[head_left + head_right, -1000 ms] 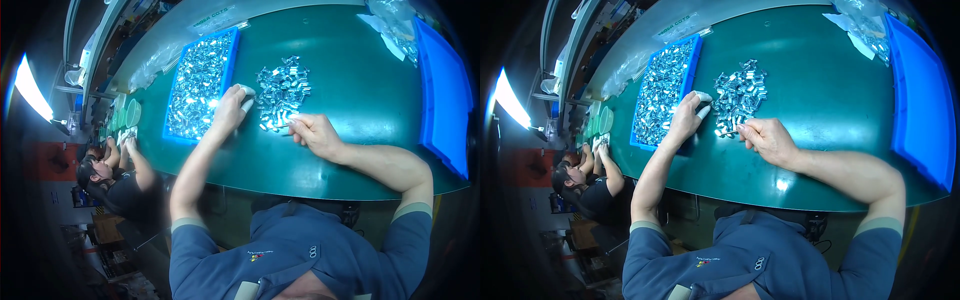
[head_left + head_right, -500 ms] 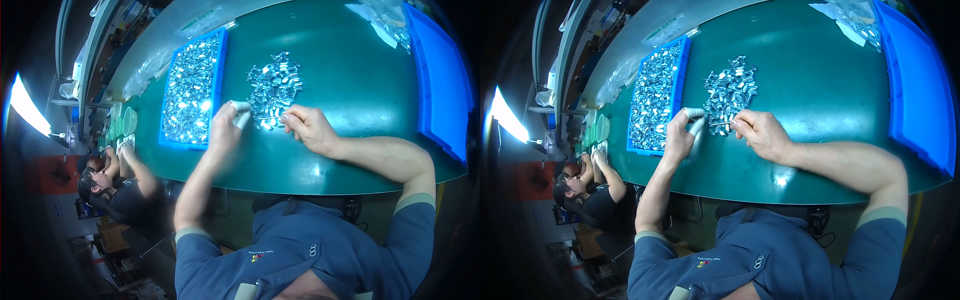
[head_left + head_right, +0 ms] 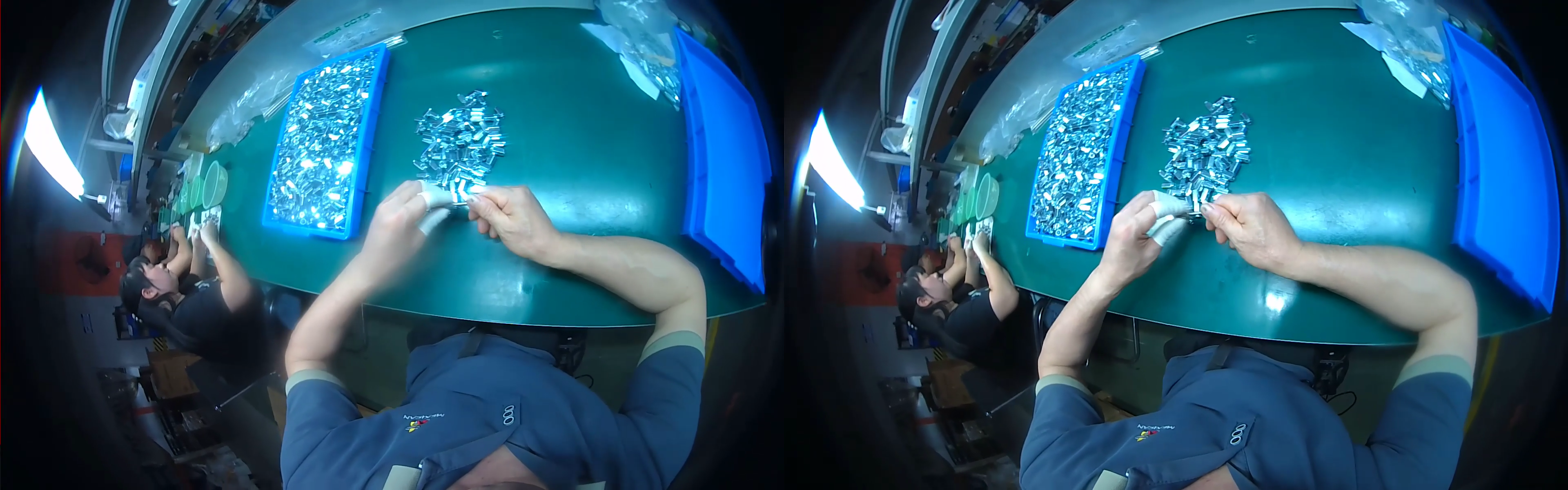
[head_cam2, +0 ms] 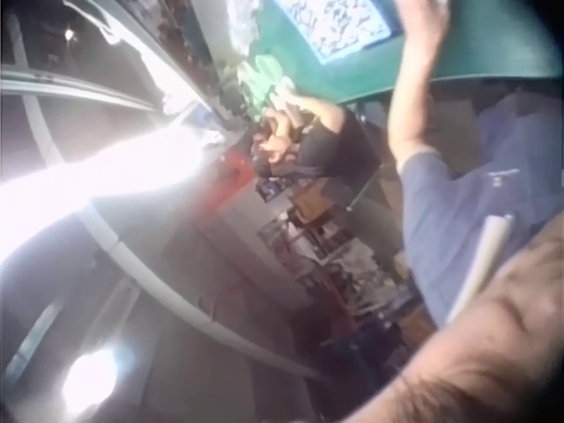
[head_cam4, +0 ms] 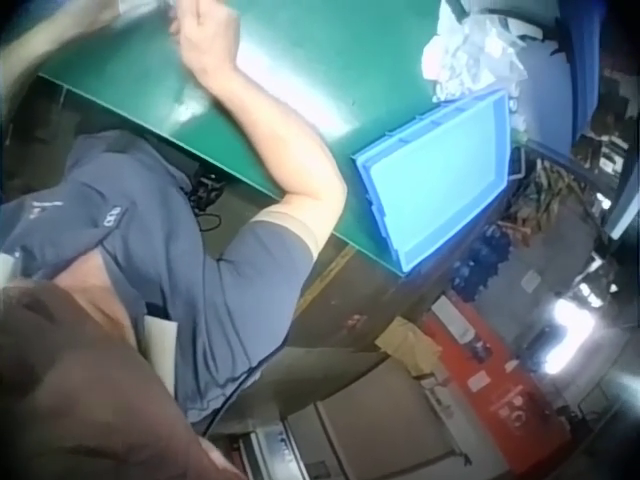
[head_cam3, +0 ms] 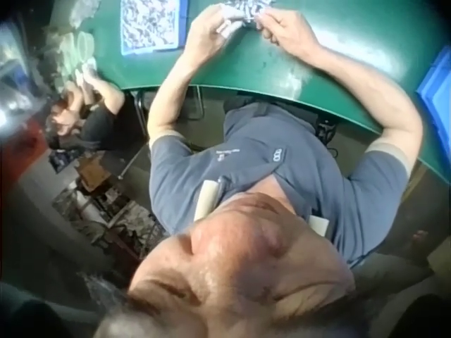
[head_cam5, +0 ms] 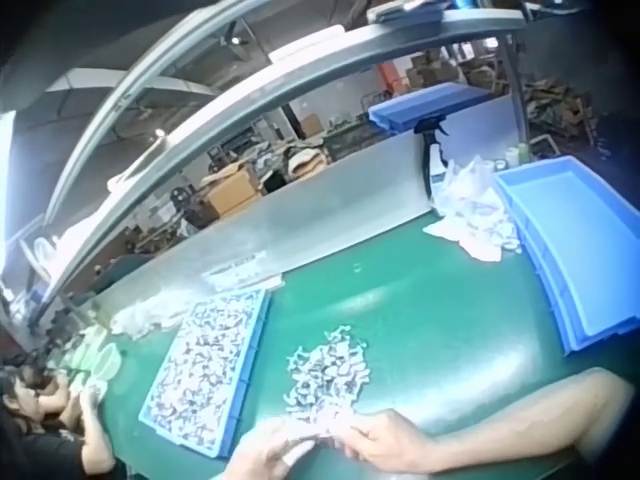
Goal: The person packages small metal components into white packaging strips by hand at a factory workbench.
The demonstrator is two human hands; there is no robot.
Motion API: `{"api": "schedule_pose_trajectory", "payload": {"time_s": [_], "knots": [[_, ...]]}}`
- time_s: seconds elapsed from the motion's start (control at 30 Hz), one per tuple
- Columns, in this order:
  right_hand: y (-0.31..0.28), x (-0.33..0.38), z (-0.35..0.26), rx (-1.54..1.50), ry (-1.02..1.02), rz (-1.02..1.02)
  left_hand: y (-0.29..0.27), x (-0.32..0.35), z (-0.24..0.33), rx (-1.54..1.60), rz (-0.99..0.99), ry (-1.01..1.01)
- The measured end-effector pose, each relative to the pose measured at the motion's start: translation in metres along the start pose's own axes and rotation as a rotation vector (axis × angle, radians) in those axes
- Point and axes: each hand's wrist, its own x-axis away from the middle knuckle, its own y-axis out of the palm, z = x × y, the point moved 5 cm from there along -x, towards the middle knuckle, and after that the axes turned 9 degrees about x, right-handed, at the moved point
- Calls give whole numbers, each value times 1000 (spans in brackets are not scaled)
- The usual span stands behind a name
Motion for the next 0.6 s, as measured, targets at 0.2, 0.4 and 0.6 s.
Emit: {"api": "schedule_pose_trajectory", "payload": {"time_s": [0.2,0.4,0.6], "knots": [[2,0,0,-14,37,-12,12,1,-4,19,-26,-4],[-2,0,3,-64,-44,93,-18,2,-5,-63,10,20],[0,0,-3,-28,-23,56,-119,-16,-104,-423,225,-154]]}}
